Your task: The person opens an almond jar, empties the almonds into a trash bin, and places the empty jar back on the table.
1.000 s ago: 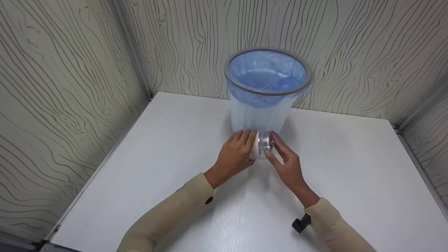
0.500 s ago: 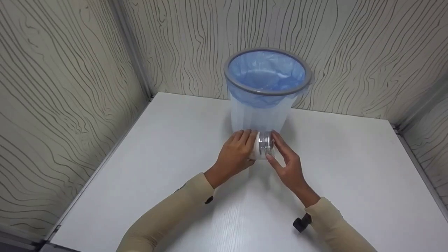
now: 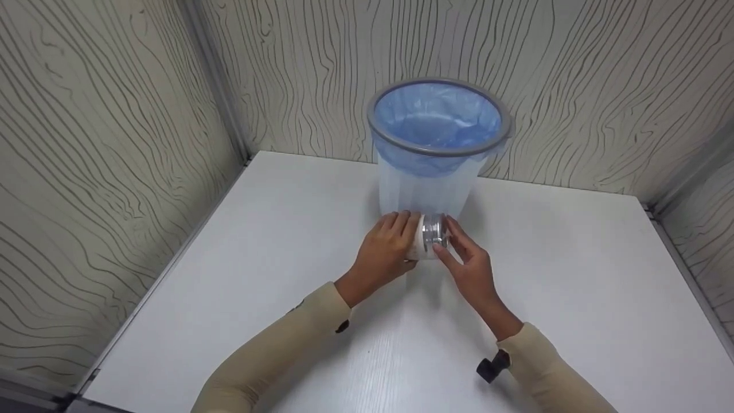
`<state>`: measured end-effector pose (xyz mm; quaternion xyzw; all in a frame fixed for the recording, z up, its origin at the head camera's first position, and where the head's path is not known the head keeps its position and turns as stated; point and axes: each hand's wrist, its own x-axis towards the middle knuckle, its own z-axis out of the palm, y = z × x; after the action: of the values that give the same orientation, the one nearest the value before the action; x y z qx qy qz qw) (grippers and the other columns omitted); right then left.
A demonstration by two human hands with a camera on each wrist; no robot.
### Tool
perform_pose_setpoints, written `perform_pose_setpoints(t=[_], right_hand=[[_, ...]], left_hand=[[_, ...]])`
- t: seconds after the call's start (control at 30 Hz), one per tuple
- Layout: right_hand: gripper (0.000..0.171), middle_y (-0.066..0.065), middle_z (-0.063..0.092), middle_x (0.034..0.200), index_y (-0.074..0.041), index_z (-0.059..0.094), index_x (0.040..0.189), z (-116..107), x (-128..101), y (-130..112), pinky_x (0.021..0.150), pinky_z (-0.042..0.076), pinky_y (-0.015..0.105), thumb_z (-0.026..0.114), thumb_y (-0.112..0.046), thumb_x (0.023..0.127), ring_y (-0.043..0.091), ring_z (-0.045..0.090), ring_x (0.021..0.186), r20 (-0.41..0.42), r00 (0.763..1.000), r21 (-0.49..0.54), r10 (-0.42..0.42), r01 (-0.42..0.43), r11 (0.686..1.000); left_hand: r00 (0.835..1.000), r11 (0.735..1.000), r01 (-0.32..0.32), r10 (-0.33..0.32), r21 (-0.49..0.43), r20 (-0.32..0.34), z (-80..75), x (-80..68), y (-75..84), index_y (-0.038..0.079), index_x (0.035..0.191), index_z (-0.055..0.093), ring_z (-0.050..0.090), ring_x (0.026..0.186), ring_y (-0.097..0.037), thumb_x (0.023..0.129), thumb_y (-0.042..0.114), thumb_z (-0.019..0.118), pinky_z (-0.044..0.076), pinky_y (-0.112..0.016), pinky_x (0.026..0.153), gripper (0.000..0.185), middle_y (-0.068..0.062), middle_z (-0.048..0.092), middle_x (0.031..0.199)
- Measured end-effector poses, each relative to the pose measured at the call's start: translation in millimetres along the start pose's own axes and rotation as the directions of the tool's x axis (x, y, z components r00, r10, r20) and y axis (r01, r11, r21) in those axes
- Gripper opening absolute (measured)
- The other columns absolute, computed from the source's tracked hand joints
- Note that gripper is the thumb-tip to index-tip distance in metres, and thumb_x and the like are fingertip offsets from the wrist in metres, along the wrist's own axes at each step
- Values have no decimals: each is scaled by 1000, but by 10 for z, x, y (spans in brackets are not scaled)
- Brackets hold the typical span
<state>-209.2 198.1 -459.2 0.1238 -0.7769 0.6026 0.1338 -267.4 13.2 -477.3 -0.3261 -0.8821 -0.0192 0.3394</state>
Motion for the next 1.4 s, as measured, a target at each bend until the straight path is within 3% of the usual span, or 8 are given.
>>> perform_pose_setpoints(t=[0.43, 0.73, 1.17, 1.4], right_hand=[[62, 16, 38, 158, 4, 40, 151, -13, 13, -1, 116, 33, 39, 68, -10, 98, 25, 36, 147, 9, 1000, -4, -21, 21, 1000], [61, 20, 40, 156, 9, 42, 148, -31, 22, 57, 114, 34, 30, 69, -1, 94, 32, 37, 146, 13, 993, 19, -114, 114, 993], [64, 30, 39, 153, 14, 40, 147, -57, 46, 156, 114, 34, 24, 69, 8, 90, 41, 35, 144, 46, 966, 13, -253, 253, 967], [64, 27, 40, 154, 10, 42, 148, -53, 53, 151, 114, 35, 30, 70, 4, 91, 36, 36, 145, 31, 975, -7, -222, 222, 975]], left_hand=[[1000, 1000, -10, 11, 19, -23, 4, 1, -17, 3, 139, 53, 63, 114, -25, 67, 45, 92, 50, -36, 104, 92, -11, 64, 127], [1000, 1000, -4, 4, -9, -26, 17, -12, -19, 2, 140, 52, 63, 115, -25, 68, 42, 91, 50, -36, 104, 91, -11, 64, 128], [1000, 1000, -1, 1, -2, -18, 23, -15, -16, 2, 139, 53, 63, 113, -24, 67, 43, 91, 50, -34, 104, 91, -10, 64, 127], [1000, 1000, 2, -2, -7, -15, 21, -12, -23, 3, 138, 53, 63, 113, -25, 67, 43, 91, 51, -36, 103, 90, -10, 64, 127]])
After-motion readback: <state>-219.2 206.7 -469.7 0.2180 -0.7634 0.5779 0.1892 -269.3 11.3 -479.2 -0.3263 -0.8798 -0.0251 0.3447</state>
